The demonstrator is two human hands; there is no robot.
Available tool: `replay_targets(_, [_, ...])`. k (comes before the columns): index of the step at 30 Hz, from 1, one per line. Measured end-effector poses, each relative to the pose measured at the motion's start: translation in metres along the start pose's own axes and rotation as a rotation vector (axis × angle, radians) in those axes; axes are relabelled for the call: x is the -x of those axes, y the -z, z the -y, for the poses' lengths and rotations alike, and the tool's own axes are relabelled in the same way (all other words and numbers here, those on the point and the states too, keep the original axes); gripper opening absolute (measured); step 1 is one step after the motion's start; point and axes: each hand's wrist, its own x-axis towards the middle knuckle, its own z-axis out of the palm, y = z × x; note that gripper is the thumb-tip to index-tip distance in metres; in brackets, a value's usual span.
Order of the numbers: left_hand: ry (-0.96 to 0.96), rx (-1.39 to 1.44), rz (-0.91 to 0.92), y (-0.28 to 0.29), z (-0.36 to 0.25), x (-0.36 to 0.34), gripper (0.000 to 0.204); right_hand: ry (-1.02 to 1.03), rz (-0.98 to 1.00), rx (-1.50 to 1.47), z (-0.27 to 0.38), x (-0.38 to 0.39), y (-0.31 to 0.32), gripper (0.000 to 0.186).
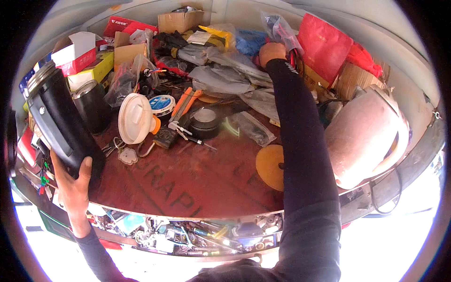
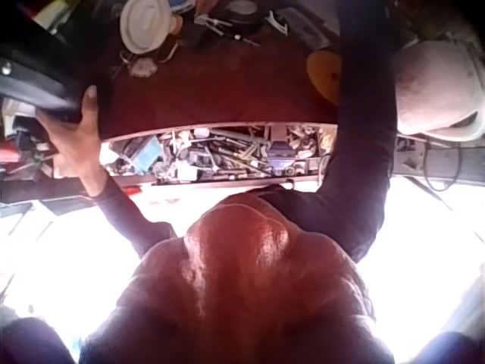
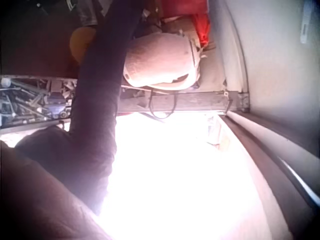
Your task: The person retrieves a red wire from a cluttered shelf and walks to a white electric scooter. They use scissors to cut the wire and then connect it to the scooter's battery terminals.
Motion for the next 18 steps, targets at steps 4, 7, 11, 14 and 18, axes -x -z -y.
replay_targets(4, [0.001, 0.059, 0.019, -0.005, -0.015, -0.003, 0.085, -0.120, 0.233, -0.567, -0.027, -0.014, 0.065, 0.053])
replay_targets(7, [0.009, 0.001, -0.014, 0.002, -0.016, -0.003, 0.085, -0.023, -0.162, -1.280, -0.018, 0.000, 0.101, 0.063])
replay_targets(11, [-0.043, -0.069, -0.038, -0.001, -0.005, -0.005, 0.087, 0.019, -0.307, -1.478, -0.036, 0.000, 0.152, 0.059])
replay_targets(14, [-0.049, -0.037, -0.006, -0.002, -0.020, -0.005, 0.088, -0.059, -0.237, -1.649, -0.056, 0.013, 0.188, 0.047])
replay_targets(18, [-0.152, -0.093, -0.054, 0.007, -0.011, -0.007, 0.094, -0.088, -0.103, -1.857, -0.033, 0.135, 0.259, 0.043])
